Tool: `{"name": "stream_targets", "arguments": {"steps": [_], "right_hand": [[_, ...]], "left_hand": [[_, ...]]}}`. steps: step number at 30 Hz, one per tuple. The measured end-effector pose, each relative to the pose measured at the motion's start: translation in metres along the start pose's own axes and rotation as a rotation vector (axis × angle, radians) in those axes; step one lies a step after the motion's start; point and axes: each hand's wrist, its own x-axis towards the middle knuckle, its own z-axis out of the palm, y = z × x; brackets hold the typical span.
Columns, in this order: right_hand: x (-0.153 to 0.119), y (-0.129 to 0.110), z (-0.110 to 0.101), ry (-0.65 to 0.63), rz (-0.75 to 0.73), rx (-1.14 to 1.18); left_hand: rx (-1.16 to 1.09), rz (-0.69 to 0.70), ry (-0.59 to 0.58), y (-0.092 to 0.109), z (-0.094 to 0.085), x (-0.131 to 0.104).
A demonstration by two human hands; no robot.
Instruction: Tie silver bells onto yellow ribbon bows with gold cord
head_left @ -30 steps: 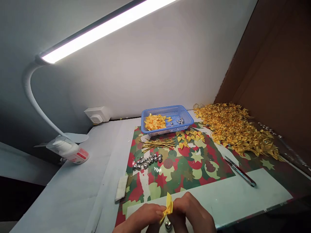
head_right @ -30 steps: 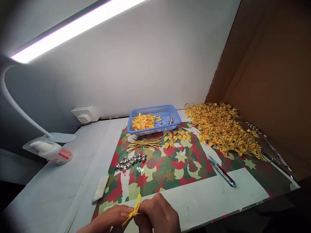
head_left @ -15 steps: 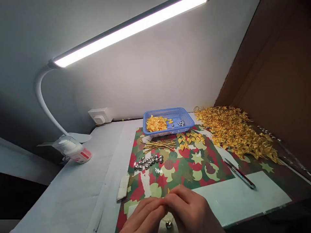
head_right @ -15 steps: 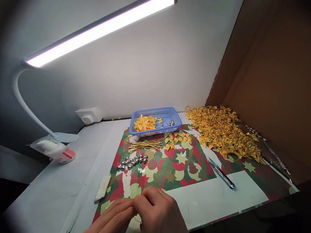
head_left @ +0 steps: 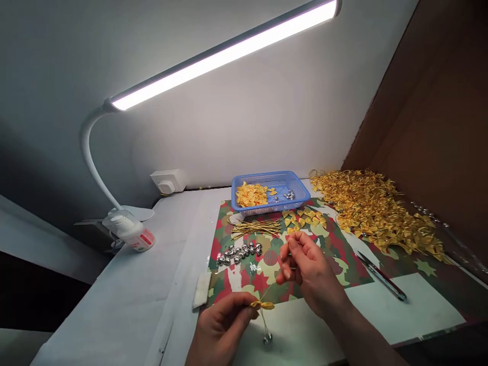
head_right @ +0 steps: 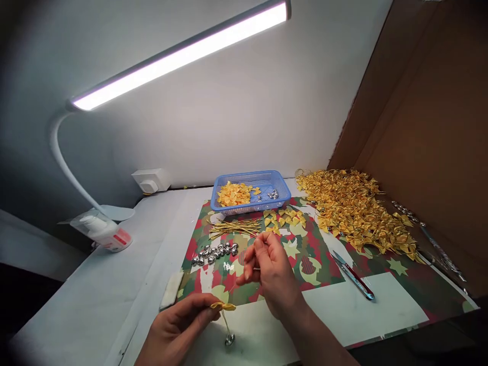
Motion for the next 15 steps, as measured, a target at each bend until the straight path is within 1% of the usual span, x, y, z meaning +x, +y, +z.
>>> {"name": "stream_targets", "arguments": {"steps": [3,7,10,12,13,15], "right_hand": [[0.011,0.001,-0.012,0.073,-0.051,-0.036],[0.023,-0.005,-0.031,0.179,-0.19,-0.137],[0.03,-0.011,-0.047,0.309,-0.304,-0.23],[0.027,-0.013,-0.052,0.363,-0.342,-0.286],[0.022,-0.013,-0.051,0.355,-0.339,-0.312],[0.004,-0.013,-0.044,0.274,-0.295,-0.356]], "left_hand": [[-0.04,-0.081,0.016,0.0,0.001,-0.001],[-0.071,-0.16,0.024,0.003,0.0,-0.001],[-0.125,-0.198,0.008,0.01,-0.001,-0.001],[-0.163,-0.229,0.0,0.017,-0.001,-0.003],[-0.175,-0.242,-0.001,0.022,-0.001,-0.004],[-0.181,-0.258,0.004,0.03,0.001,-0.008]]}}
